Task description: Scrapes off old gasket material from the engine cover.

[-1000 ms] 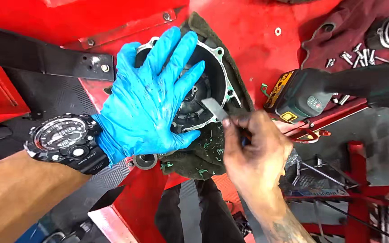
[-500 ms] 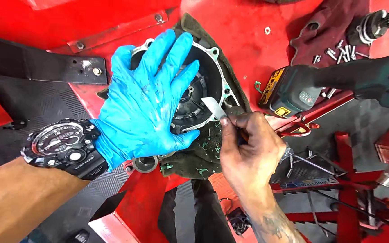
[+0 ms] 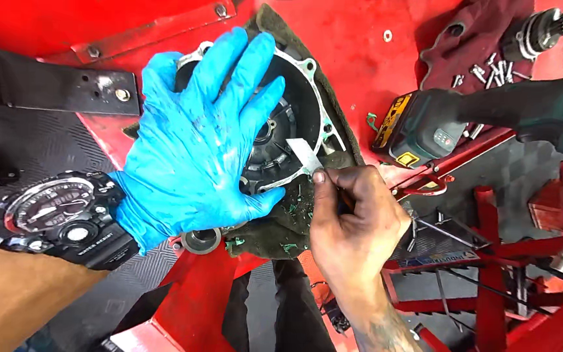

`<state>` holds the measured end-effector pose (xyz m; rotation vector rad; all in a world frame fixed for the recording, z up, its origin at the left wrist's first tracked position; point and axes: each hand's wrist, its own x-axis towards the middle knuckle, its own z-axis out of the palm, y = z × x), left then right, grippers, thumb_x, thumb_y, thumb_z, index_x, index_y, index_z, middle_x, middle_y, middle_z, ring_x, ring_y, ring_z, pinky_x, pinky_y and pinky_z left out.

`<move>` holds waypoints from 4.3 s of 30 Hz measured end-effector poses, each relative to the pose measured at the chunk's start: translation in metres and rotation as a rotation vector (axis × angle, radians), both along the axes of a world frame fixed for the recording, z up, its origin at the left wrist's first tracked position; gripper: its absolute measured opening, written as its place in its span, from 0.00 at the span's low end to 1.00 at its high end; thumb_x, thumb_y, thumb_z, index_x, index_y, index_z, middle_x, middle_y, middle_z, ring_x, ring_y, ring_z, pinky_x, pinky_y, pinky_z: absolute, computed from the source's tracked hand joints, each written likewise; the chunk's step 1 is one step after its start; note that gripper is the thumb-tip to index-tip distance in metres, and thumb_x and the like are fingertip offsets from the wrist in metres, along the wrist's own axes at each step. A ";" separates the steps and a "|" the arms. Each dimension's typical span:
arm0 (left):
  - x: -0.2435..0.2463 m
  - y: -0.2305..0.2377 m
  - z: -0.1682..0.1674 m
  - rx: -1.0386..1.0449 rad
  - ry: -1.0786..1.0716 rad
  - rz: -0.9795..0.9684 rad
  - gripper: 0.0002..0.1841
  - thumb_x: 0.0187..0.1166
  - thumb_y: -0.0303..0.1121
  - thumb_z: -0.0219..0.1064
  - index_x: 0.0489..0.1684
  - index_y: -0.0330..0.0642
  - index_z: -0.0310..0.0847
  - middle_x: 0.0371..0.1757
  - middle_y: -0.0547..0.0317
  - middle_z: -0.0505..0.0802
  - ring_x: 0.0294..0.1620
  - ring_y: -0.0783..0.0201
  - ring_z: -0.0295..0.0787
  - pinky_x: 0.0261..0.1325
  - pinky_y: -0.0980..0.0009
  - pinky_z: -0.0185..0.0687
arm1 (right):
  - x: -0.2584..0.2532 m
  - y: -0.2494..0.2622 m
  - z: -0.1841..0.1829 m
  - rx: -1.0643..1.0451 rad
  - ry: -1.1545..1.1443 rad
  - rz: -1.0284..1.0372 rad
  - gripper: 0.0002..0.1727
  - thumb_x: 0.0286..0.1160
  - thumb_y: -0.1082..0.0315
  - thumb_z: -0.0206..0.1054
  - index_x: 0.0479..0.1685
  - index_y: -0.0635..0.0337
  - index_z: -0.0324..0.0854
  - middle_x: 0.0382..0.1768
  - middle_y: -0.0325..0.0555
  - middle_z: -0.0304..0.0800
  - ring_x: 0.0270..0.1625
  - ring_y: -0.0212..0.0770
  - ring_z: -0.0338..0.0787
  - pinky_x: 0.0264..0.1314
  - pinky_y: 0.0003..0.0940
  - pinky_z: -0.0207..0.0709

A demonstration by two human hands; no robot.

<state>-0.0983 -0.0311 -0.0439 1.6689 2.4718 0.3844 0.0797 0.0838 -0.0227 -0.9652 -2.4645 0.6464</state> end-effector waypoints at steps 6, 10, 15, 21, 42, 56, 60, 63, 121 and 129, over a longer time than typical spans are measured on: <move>-0.001 0.000 -0.001 0.017 0.002 0.002 0.68 0.44 0.87 0.53 0.91 0.47 0.60 0.95 0.50 0.57 0.94 0.40 0.49 0.78 0.26 0.46 | -0.002 -0.004 -0.001 -0.017 0.016 -0.027 0.04 0.76 0.67 0.74 0.34 0.54 0.88 0.30 0.33 0.87 0.28 0.27 0.84 0.26 0.25 0.77; 0.000 0.000 -0.002 0.015 0.001 -0.002 0.68 0.44 0.86 0.54 0.92 0.47 0.58 0.96 0.50 0.56 0.94 0.39 0.48 0.77 0.25 0.46 | -0.006 -0.004 0.000 -0.011 0.007 -0.058 0.05 0.76 0.66 0.74 0.33 0.53 0.87 0.28 0.33 0.86 0.27 0.27 0.83 0.25 0.25 0.75; -0.007 0.007 -0.026 0.100 0.050 0.020 0.73 0.33 0.90 0.56 0.95 0.58 0.54 0.97 0.59 0.51 0.95 0.45 0.41 0.77 0.25 0.37 | -0.001 -0.014 -0.002 0.003 0.002 -0.107 0.05 0.74 0.66 0.75 0.32 0.53 0.87 0.28 0.33 0.85 0.27 0.27 0.83 0.25 0.25 0.76; -0.006 0.008 -0.024 0.089 0.086 0.032 0.76 0.28 0.89 0.61 0.95 0.60 0.52 0.97 0.60 0.50 0.95 0.46 0.40 0.77 0.25 0.37 | -0.006 -0.012 -0.002 -0.049 0.042 -0.151 0.05 0.75 0.67 0.75 0.34 0.55 0.87 0.30 0.33 0.86 0.29 0.25 0.86 0.26 0.21 0.81; -0.022 0.017 -0.050 0.090 0.148 0.041 0.79 0.21 0.89 0.64 0.96 0.66 0.48 0.98 0.68 0.46 0.96 0.49 0.36 0.78 0.26 0.34 | -0.004 -0.024 -0.002 -0.033 0.032 -0.158 0.04 0.72 0.69 0.76 0.32 0.56 0.87 0.28 0.33 0.86 0.28 0.26 0.84 0.26 0.23 0.78; -0.018 0.016 -0.049 0.104 0.166 0.044 0.78 0.22 0.89 0.64 0.96 0.66 0.49 0.98 0.67 0.46 0.97 0.51 0.35 0.78 0.26 0.35 | -0.004 -0.019 -0.004 0.008 0.030 -0.140 0.05 0.72 0.68 0.76 0.30 0.55 0.87 0.27 0.33 0.86 0.28 0.28 0.84 0.26 0.25 0.77; -0.018 0.016 -0.048 0.101 0.153 0.039 0.79 0.22 0.88 0.65 0.97 0.65 0.47 0.98 0.67 0.45 0.97 0.50 0.33 0.78 0.25 0.33 | -0.003 -0.022 -0.004 -0.004 0.035 -0.132 0.04 0.72 0.68 0.75 0.32 0.55 0.88 0.28 0.33 0.86 0.28 0.28 0.84 0.27 0.26 0.77; -0.018 0.016 -0.051 0.097 0.171 0.046 0.77 0.23 0.89 0.63 0.96 0.66 0.49 0.98 0.67 0.47 0.97 0.51 0.36 0.77 0.27 0.36 | -0.005 -0.017 -0.004 0.008 0.025 -0.132 0.05 0.73 0.68 0.75 0.30 0.55 0.87 0.27 0.33 0.86 0.28 0.28 0.85 0.26 0.25 0.78; -0.035 0.012 -0.009 0.110 0.024 -0.289 0.76 0.35 0.89 0.57 0.93 0.41 0.55 0.94 0.48 0.60 0.93 0.45 0.53 0.80 0.35 0.49 | -0.020 0.094 0.000 -0.031 -0.004 0.452 0.04 0.76 0.66 0.72 0.36 0.56 0.89 0.32 0.37 0.90 0.33 0.27 0.87 0.32 0.26 0.79; -0.034 0.012 -0.009 0.119 0.041 -0.287 0.75 0.37 0.88 0.56 0.92 0.42 0.56 0.93 0.48 0.62 0.91 0.44 0.56 0.77 0.35 0.53 | -0.022 0.095 -0.001 0.007 0.003 0.480 0.05 0.76 0.66 0.71 0.34 0.56 0.88 0.31 0.37 0.91 0.33 0.29 0.88 0.32 0.29 0.78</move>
